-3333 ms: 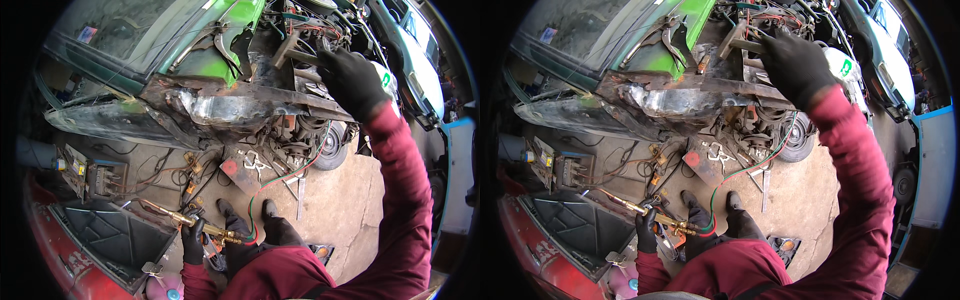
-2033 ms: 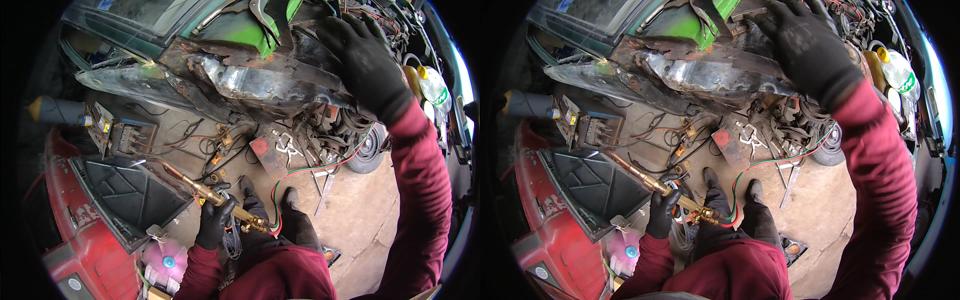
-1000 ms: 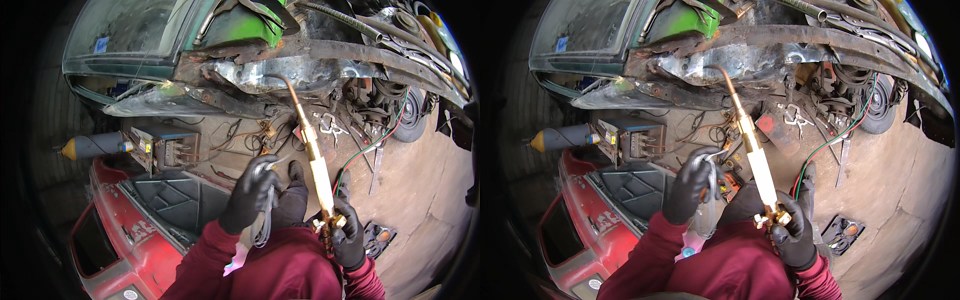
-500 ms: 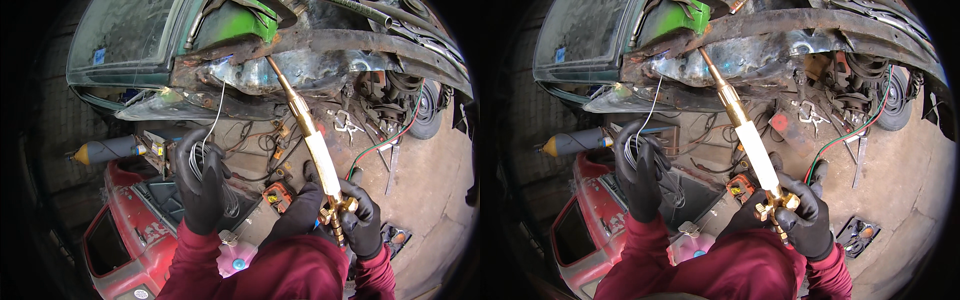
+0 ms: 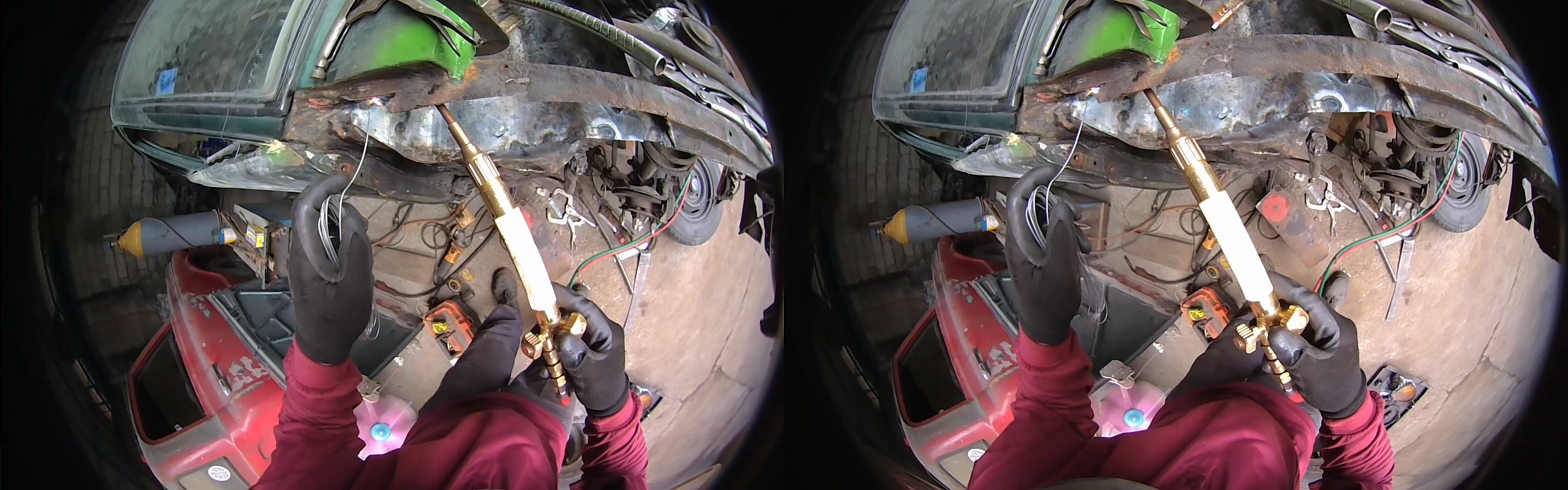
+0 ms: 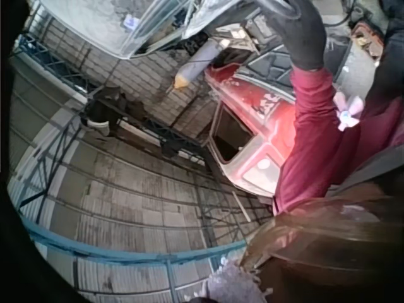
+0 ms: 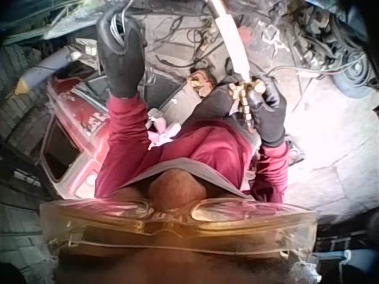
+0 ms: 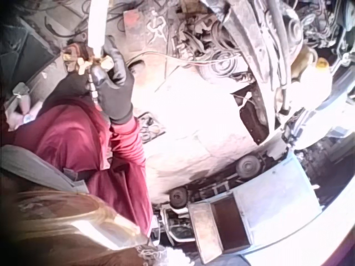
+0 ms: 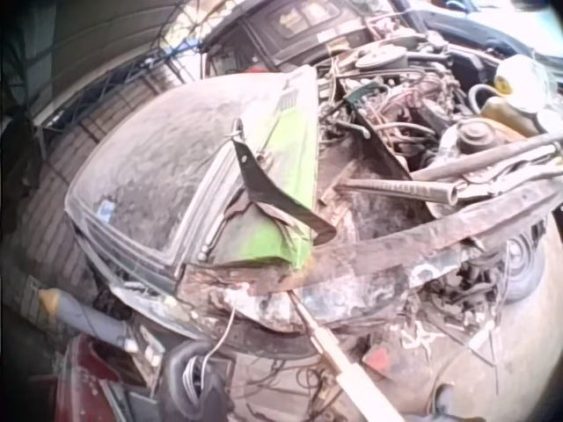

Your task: The person uses a welding torch and filler rod to weld a damaged section of a car's front body panel. They repeatedly apply heat and feed filler wire into the joint, creating visible weld beads along the seam.

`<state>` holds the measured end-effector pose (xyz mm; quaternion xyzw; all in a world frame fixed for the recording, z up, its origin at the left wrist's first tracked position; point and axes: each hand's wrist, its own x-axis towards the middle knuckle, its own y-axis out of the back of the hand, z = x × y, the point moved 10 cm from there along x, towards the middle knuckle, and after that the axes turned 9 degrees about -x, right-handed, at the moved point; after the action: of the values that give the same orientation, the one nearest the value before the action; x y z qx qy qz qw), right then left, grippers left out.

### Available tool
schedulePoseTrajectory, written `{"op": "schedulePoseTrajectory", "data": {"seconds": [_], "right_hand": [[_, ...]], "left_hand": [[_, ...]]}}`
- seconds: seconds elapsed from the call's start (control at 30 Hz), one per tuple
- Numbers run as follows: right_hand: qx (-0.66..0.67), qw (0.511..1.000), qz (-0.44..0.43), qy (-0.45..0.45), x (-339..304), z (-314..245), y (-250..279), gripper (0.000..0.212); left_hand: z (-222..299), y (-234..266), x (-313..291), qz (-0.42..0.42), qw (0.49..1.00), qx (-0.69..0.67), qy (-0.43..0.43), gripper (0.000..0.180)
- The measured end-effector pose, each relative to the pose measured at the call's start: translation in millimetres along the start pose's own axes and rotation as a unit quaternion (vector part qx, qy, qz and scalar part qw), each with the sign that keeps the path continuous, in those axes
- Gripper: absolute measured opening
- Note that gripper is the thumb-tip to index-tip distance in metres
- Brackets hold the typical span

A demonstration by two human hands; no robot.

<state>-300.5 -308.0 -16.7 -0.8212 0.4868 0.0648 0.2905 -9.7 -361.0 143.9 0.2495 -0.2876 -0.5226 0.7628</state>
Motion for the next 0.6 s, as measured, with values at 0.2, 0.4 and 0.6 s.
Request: {"op": "schedulePoseTrajectory", "data": {"seconds": [0.2, 0.4, 0.6], "right_hand": [[-0.001, 1.000, -0.003, -0.008, 5, -3, 4, 0.061], [-0.061, 0.998, 0.034, -0.004, 8, -8, 10, 0.082], [-0.091, 0.994, 0.044, -0.044, 3, -10, 11, 0.088]], "left_hand": [[3, -3, 5, 0.001, 1.000, 0.000, -0.013, 0.033], [9, -6, 8, -0.003, 0.999, 0.022, -0.048, 0.035], [6, -8, 11, -0.004, 0.999, 0.016, -0.038, 0.037]]}}
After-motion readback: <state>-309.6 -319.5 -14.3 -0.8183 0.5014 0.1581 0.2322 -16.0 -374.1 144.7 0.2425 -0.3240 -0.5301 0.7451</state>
